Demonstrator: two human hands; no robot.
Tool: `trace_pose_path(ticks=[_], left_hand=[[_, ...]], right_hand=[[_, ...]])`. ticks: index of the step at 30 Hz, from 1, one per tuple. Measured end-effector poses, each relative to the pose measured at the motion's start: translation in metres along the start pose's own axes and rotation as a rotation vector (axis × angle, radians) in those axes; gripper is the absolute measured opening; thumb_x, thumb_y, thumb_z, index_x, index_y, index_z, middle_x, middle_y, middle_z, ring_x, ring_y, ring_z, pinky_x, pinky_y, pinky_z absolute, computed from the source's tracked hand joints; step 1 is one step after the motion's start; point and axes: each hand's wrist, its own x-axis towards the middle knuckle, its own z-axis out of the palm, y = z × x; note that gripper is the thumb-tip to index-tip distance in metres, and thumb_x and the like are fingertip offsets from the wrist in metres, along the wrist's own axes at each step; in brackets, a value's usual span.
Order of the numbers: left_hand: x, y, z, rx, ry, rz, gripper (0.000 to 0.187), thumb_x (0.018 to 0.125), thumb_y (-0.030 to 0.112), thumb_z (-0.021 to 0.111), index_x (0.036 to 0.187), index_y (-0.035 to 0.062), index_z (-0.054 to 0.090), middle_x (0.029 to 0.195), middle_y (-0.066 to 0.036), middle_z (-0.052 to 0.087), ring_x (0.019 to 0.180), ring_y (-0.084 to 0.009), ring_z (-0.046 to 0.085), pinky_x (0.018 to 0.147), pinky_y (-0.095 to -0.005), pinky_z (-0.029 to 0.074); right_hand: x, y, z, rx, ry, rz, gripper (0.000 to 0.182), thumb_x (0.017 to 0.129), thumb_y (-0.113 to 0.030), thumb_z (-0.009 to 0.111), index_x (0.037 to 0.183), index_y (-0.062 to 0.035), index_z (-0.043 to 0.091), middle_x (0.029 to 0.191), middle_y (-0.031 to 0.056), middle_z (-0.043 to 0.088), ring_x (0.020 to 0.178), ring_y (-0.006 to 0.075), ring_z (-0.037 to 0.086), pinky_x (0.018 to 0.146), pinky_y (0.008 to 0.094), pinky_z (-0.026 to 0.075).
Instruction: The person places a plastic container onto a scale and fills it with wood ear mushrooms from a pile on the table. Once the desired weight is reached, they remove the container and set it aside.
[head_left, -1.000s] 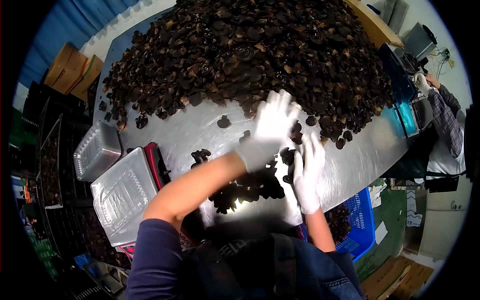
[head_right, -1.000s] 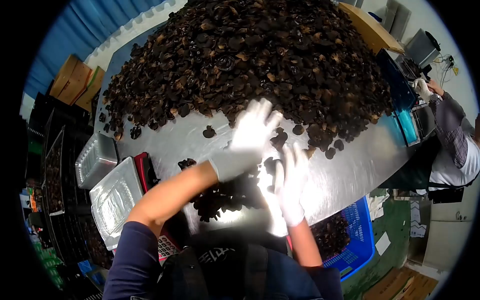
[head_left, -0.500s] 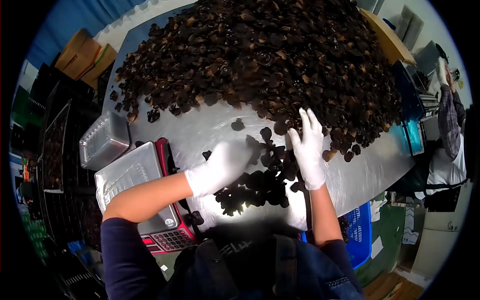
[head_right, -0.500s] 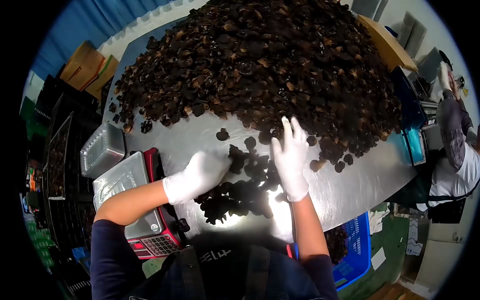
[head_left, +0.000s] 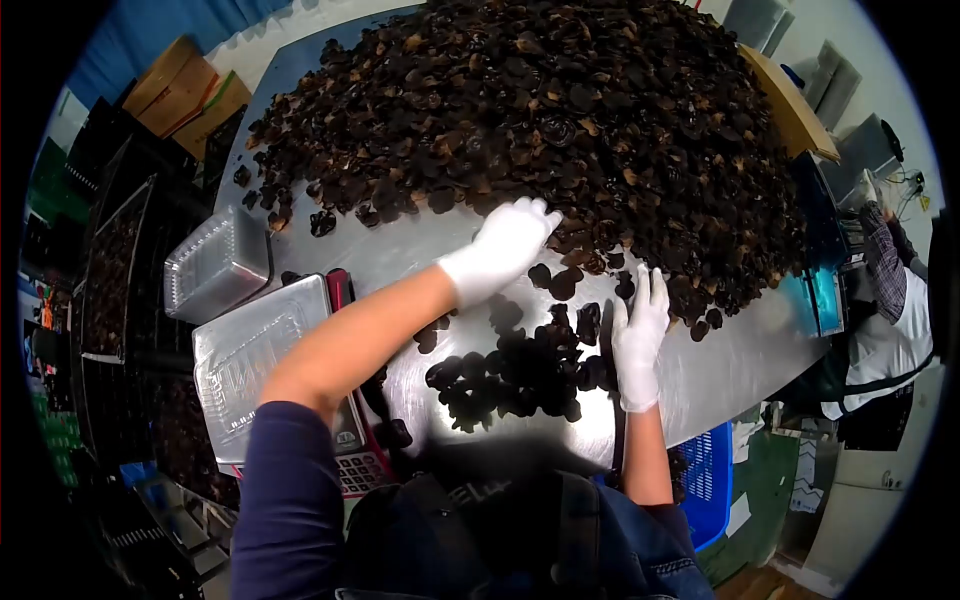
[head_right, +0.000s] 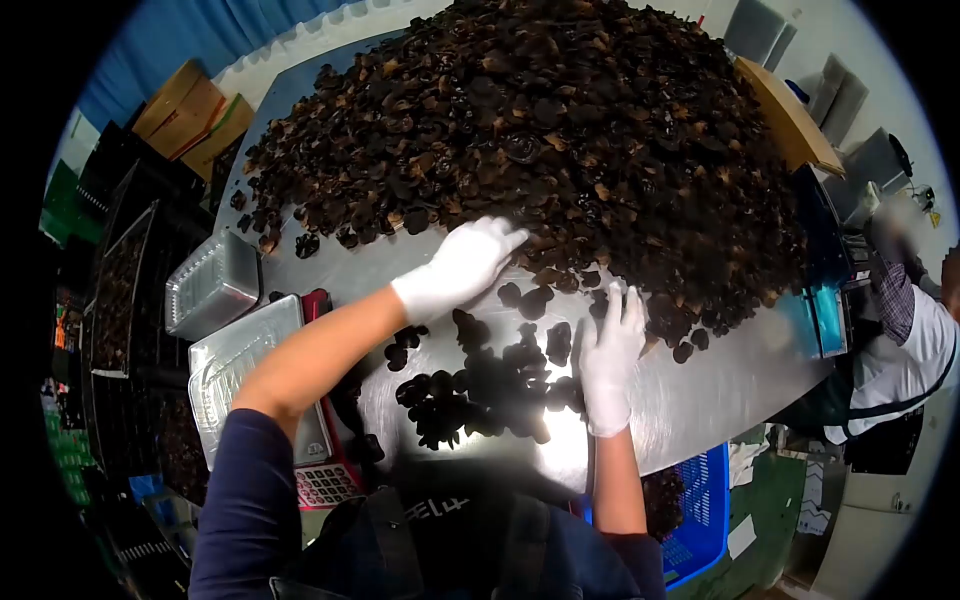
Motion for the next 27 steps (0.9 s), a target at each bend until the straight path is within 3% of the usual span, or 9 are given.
trace_pose_path(ticks=[7, 10, 12, 13, 14, 17, 22, 24, 27], left_hand=[[0.023, -0.007, 0.025, -0.017, 0.073, -0.027, 0.013, 0.073, 0.006, 0.063, 0.086, 0.0021, 0.062, 0.084, -0.017, 0.061, 0.084, -0.0337, 0.064, 0.073, -0.0428, 0.054], [-0.009, -0.01, 0.009, -0.146, 0.051, 0.007, 0.012, 0.076, 0.006, 0.06, 0.087, 0.0024, 0.063, 0.085, -0.016, 0.061, 0.08, -0.0349, 0.063, 0.07, -0.0438, 0.053], [-0.031, 0.007, -0.023, -0.301, -0.234, -0.085, 0.012, 0.077, 0.005, 0.058, 0.087, 0.0031, 0.063, 0.086, -0.015, 0.063, 0.081, -0.0331, 0.064, 0.071, -0.0423, 0.053], [-0.051, 0.011, -0.012, -0.236, -0.028, 0.125, 0.012, 0.078, 0.004, 0.057, 0.086, 0.0048, 0.065, 0.086, -0.014, 0.064, 0.083, -0.0304, 0.066, 0.071, -0.04, 0.053], [-0.055, 0.023, -0.042, -0.449, -0.376, 0.119, 0.011, 0.079, 0.003, 0.056, 0.085, 0.0055, 0.065, 0.086, -0.013, 0.066, 0.084, -0.0268, 0.067, 0.07, -0.0379, 0.053], [-0.08, 0.043, -0.035, -0.478, -0.274, 0.111, 0.01, 0.08, 0.001, 0.055, 0.084, 0.0043, 0.064, 0.086, -0.013, 0.066, 0.084, -0.0259, 0.067, 0.07, -0.0355, 0.053], [-0.077, 0.023, -0.041, -0.76, -0.256, -0.042, 0.013, 0.079, 0.001, 0.054, 0.086, 0.0059, 0.063, 0.091, -0.015, 0.063, 0.082, -0.0297, 0.065, 0.075, -0.0371, 0.053], [-0.055, 0.02, -0.028, -0.309, -0.382, -0.08, 0.016, 0.079, 0.001, 0.054, 0.09, 0.0057, 0.064, 0.098, -0.015, 0.062, 0.092, -0.0303, 0.062, 0.082, -0.0384, 0.052], [-0.036, 0.019, -0.004, -0.325, -0.188, -0.189, 0.04, 0.083, 0.002, 0.051, 0.121, 0.0039, 0.062, 0.116, -0.016, 0.058, 0.111, -0.0347, 0.055, 0.094, -0.0426, 0.048]], right_hand=[[-0.025, 0.01, -0.01, -0.124, 0.0, -0.091, 0.013, 0.077, 0.002, 0.068, 0.084, -0.0088, 0.069, 0.081, 0.0064, 0.066, 0.079, 0.0273, 0.062, 0.077, 0.0384, 0.048], [-0.042, -0.01, -0.027, 0.305, -0.058, -0.137, 0.019, 0.077, 0.006, 0.068, 0.089, -0.0087, 0.07, 0.085, 0.0068, 0.067, 0.081, 0.0264, 0.062, 0.077, 0.0372, 0.047], [-0.022, -0.01, -0.019, 0.23, -0.022, -0.062, 0.02, 0.082, 0.003, 0.065, 0.099, -0.0057, 0.07, 0.094, 0.009, 0.067, 0.094, 0.0276, 0.063, 0.087, 0.0374, 0.047], [-0.009, -0.013, -0.014, 0.24, -0.013, -0.065, 0.023, 0.084, 0.0, 0.065, 0.106, -0.0051, 0.068, 0.104, 0.0117, 0.065, 0.101, 0.0294, 0.061, 0.09, 0.0376, 0.046], [0.006, -0.02, -0.01, 0.25, 0.001, -0.076, 0.028, 0.085, -0.003, 0.064, 0.113, -0.0045, 0.066, 0.114, 0.0144, 0.064, 0.107, 0.0312, 0.06, 0.094, 0.0377, 0.046], [0.022, -0.04, 0.005, 0.114, -0.144, -0.278, 0.05, 0.087, -0.016, 0.064, 0.135, -0.0084, 0.053, 0.142, 0.0166, 0.048, 0.129, 0.0341, 0.045, 0.103, 0.0449, 0.038], [-0.023, -0.054, -0.006, 0.109, -0.511, -0.521, 0.042, 0.085, -0.015, 0.064, 0.126, -0.0126, 0.058, 0.135, 0.008, 0.052, 0.126, 0.0281, 0.047, 0.101, 0.0458, 0.034], [-0.041, -0.077, -0.026, 0.196, -0.48, -0.563, 0.046, 0.081, -0.006, 0.064, 0.127, -0.0138, 0.06, 0.13, 0.0061, 0.055, 0.124, 0.0234, 0.049, 0.104, 0.0399, 0.032], [-0.031, -0.074, -0.04, 0.355, -0.378, -0.47, 0.032, 0.081, -0.007, 0.065, 0.113, -0.0108, 0.066, 0.115, 0.0082, 0.063, 0.108, 0.0254, 0.059, 0.094, 0.0398, 0.042]])
